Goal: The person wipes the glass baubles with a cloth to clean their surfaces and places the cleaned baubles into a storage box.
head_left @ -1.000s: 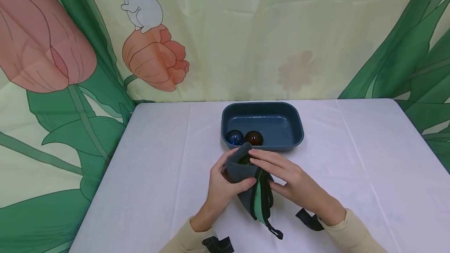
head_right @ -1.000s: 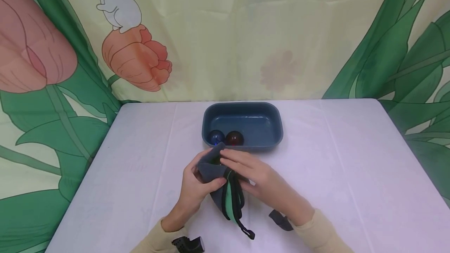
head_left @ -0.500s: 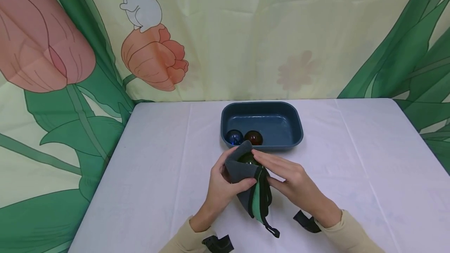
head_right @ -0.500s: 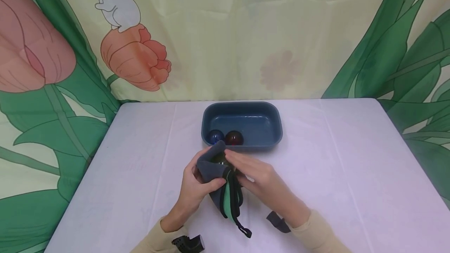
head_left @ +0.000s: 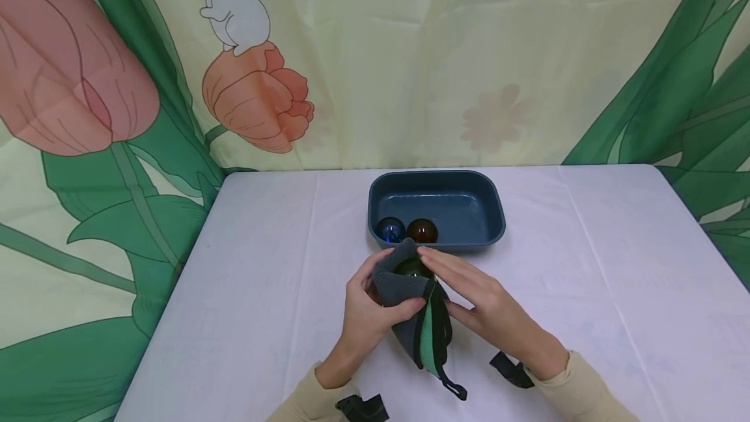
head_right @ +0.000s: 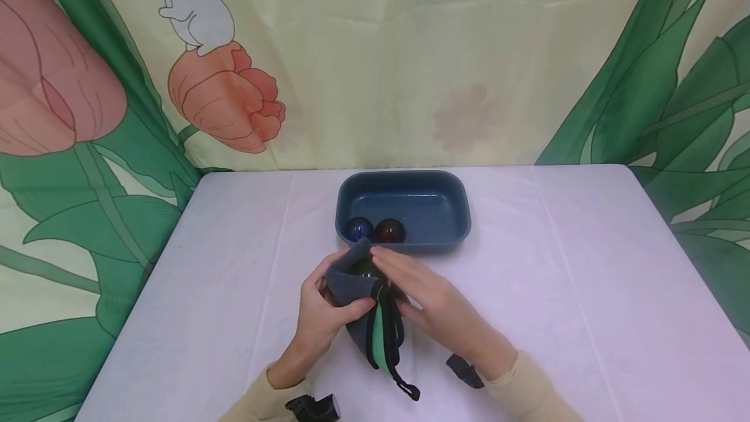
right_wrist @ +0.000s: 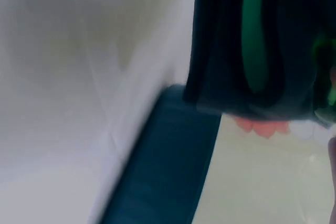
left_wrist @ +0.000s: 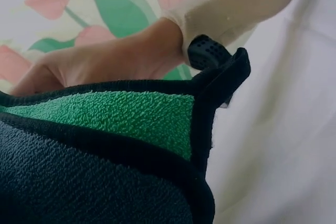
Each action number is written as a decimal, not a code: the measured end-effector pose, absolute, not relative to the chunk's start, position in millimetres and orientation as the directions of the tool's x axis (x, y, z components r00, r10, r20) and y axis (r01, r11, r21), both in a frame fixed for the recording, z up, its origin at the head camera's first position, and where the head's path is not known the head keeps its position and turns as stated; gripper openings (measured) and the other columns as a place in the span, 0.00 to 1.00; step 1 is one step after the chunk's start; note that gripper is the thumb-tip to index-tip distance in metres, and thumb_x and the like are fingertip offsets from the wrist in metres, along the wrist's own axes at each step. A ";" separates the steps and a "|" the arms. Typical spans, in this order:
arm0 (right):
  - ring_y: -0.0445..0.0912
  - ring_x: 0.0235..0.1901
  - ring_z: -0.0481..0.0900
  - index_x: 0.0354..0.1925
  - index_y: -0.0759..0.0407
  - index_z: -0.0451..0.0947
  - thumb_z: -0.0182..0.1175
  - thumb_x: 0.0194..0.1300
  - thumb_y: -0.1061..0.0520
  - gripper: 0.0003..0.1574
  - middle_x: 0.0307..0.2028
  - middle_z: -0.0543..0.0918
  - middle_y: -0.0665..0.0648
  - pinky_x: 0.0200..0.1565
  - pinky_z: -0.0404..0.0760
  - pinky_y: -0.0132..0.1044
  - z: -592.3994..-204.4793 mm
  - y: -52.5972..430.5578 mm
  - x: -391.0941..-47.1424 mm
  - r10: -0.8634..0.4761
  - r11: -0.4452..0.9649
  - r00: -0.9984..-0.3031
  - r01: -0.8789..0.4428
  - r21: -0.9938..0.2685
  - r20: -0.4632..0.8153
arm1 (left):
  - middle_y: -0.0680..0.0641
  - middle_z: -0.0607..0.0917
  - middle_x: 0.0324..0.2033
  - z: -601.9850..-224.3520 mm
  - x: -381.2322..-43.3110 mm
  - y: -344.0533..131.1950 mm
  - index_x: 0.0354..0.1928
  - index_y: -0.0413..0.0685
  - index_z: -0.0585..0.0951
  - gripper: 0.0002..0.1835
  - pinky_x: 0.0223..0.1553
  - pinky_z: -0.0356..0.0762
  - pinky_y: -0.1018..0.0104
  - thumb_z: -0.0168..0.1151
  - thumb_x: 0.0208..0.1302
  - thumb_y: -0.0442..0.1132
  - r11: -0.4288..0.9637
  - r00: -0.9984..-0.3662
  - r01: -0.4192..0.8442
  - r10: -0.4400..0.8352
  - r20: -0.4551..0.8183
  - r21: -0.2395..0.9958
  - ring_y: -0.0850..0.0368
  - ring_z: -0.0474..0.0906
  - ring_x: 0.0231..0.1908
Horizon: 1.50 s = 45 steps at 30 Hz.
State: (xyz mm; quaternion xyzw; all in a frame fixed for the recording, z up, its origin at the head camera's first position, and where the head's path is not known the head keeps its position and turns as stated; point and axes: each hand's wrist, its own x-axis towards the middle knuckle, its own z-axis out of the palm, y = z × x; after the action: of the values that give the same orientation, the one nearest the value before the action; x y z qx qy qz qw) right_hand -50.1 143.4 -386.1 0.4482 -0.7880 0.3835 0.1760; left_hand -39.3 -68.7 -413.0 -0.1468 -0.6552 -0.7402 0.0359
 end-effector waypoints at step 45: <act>0.47 0.67 0.71 0.63 0.63 0.76 0.47 0.78 0.49 0.27 0.65 0.76 0.60 0.64 0.69 0.30 -378.5 143.9 -52.6 -0.577 0.245 -0.473 -0.878 -0.411 0.666 | 0.39 0.80 0.57 -407.5 -38.9 -68.3 0.65 0.43 0.73 0.37 0.52 0.81 0.63 0.77 0.52 0.40 -0.197 -0.941 0.259 0.171 0.293 0.946 0.53 0.80 0.52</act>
State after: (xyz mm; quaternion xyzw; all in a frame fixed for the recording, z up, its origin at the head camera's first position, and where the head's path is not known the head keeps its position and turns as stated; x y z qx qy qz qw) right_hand -52.6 143.9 -378.5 0.4756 -0.7651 0.3888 0.1933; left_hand -38.9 -68.3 -407.5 -0.1697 -0.6331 -0.7547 0.0292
